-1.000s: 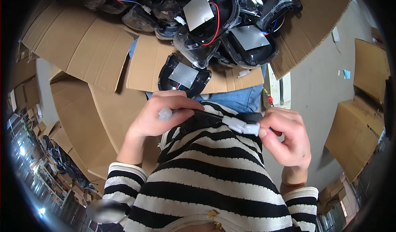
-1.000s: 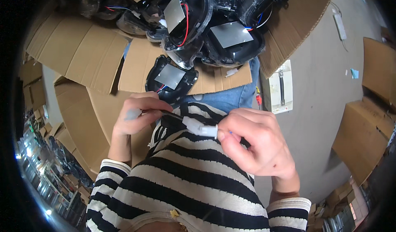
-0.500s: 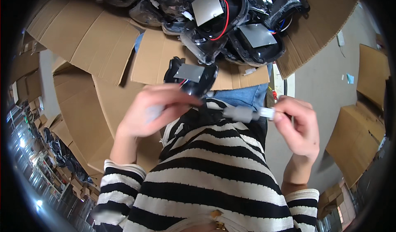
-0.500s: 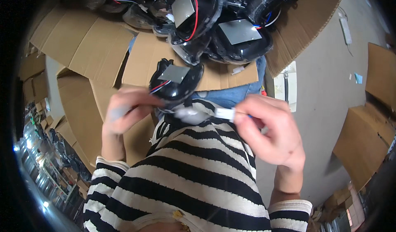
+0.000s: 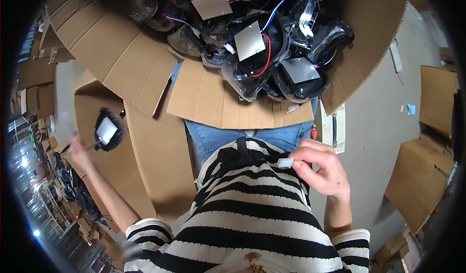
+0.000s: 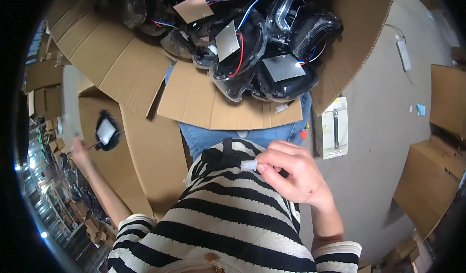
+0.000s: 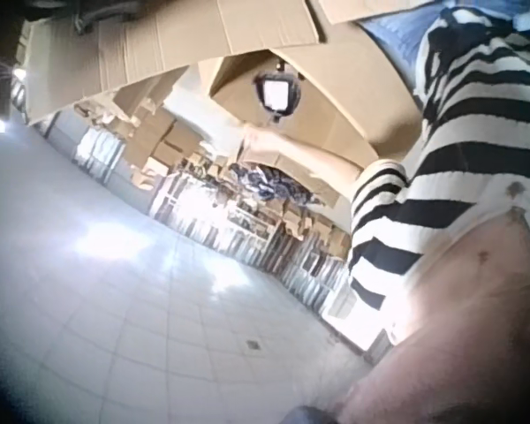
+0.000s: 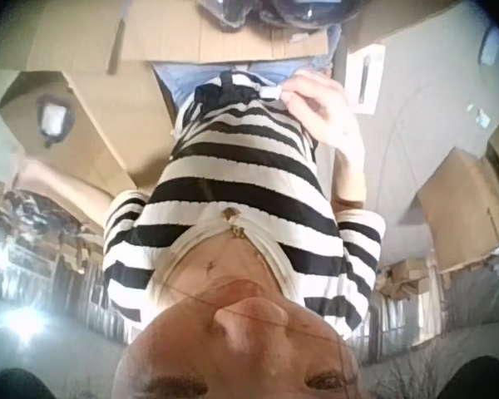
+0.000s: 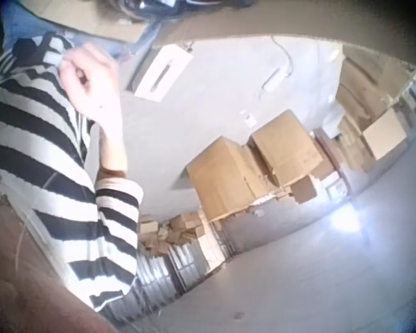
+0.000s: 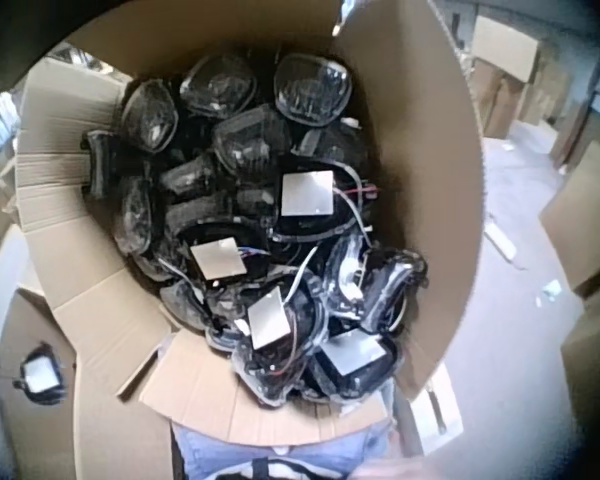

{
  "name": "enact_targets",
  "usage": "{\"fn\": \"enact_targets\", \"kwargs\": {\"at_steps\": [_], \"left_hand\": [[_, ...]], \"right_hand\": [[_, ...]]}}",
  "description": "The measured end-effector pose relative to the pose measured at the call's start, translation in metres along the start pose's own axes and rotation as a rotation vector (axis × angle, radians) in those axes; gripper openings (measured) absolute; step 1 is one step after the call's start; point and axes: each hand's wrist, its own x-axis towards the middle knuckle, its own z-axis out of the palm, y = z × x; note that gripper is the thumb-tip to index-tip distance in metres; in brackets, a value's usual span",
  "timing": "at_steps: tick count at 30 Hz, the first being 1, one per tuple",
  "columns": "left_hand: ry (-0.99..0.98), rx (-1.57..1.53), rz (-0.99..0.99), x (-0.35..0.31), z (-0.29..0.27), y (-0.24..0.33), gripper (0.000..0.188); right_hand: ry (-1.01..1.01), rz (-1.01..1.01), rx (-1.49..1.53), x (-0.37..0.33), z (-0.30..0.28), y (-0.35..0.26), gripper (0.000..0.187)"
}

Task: The person repeatedly picks up car headlights from a large cardboard box and connects their wiring harnesses to a test cable. After connecting the wires, the headlights illuminate, and the person places them back into the box. This process is repeated for multiple units throughout the video.

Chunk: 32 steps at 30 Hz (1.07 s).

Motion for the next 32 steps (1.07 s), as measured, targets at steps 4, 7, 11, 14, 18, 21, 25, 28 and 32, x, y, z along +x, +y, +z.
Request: {"fn": "enact_targets", "kwargs": {"at_steps": [4,7,11,14,18,21,25,28,32], "left_hand": [[-0.469,-0.201,-0.246,-0.071,0.116,-0.005,0.025],[-0.452,-0.062,0.025,-0.078,0.133,0.040,0.024],[-0.355,-0.269,0.467,-0.106,0.130,0.228,0.017],[-0.584,-0.171,1.072,-0.158,0.164,0.357,0.036],[-0.742,-0.077,1.261,-0.174,0.224,0.409,0.044],[-0.899,0.156,1.300,-0.175,0.246,0.424,0.049],[-0.957,0.207,1.363,-0.180,0.259,0.430,0.042],[-0.872,0.247,1.396,-0.195,0.260,0.432,0.039],[-0.974,0.329,1.380,-0.196,0.261,0.425,0.044]], "right_hand": [[0.014,0.029,-0.003,-0.004,0.000,0.002,0.006],[0.030,0.021,-0.004,-0.006,-0.001,0.003,0.006],[0.019,0.048,-0.003,-0.002,0.003,0.006,0.006],[0.022,0.000,-0.014,0.001,0.006,0.009,0.006],[0.045,0.017,0.005,-0.006,0.004,0.001,0.005],[0.070,0.060,0.036,-0.014,0.005,0.005,0.004],[0.058,0.051,0.056,-0.015,0.008,0.011,0.005],[0.047,0.048,0.048,-0.011,0.007,0.010,0.005],[0.051,0.018,0.032,-0.008,0.008,0.009,0.006]]}}
